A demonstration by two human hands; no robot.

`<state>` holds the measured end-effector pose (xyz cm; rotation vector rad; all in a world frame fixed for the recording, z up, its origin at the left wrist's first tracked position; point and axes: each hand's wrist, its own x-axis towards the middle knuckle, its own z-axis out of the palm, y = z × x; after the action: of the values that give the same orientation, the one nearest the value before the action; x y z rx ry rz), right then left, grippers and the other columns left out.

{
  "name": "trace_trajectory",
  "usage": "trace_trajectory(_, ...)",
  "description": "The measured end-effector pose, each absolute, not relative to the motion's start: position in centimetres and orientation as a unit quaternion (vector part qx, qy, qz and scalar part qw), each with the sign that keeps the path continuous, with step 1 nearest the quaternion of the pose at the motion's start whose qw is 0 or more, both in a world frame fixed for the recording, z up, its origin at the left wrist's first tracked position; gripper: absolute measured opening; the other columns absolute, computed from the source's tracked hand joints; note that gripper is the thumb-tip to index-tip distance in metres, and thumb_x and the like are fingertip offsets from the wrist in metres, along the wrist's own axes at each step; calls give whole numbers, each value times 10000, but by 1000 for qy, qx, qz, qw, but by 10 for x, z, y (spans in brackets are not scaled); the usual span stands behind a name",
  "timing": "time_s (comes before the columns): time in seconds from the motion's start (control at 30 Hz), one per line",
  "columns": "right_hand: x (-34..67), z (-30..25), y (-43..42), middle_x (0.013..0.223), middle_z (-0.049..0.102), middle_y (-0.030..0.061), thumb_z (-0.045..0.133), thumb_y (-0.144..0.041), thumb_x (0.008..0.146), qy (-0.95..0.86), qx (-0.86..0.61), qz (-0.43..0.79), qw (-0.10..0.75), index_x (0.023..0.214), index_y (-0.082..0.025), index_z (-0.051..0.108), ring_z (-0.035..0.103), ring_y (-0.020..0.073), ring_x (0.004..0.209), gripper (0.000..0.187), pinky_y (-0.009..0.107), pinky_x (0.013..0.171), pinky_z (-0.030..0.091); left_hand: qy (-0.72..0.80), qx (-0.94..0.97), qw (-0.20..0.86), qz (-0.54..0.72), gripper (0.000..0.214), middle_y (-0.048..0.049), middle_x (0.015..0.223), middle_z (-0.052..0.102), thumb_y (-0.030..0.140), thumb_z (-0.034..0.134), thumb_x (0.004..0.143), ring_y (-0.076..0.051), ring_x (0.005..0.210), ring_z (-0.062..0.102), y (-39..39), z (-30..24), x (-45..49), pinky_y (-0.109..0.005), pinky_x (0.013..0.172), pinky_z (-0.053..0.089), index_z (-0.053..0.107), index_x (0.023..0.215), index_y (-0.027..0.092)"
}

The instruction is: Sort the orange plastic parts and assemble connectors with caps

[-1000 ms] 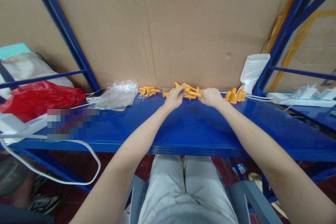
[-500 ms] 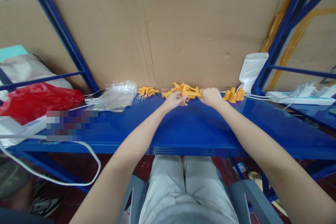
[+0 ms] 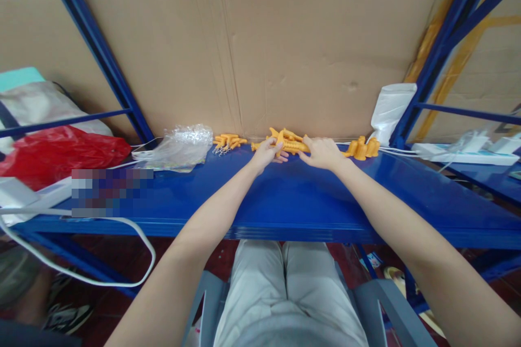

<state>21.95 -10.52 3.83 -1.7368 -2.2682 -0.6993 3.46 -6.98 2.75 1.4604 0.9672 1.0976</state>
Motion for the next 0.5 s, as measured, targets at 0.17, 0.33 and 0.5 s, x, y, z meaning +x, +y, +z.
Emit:
trace_trajectory(0.17,219,39,-102,1154,711,220,357,-313,1003,-805,-545,-216,94,1152,-83,621,651,294,1077,381,370,881,405,443,593,485,466,64,-4,654,690,191,513,976,-111,561,674,-64,23,34,-231,649,548,544,921,179)
trace_trajectory(0.33,220,35,-96,1143,715,212,394,-282,997,-809,-531,-227,110,1124,-89,642,646,297,1074,339,380,900,377,464,592,472,459,66,-17,675,691,196,515,969,-124,596,680,-65,25,33,-243,647,549,539,910,182)
trace_trajectory(0.5,226,35,-93,1109,709,208,461,-280,974,-813,-507,-257,126,1134,-86,622,625,310,1065,298,378,883,340,469,591,476,452,65,-8,651,683,215,505,975,-125,599,685,-64,24,34,-237,641,551,527,921,187)
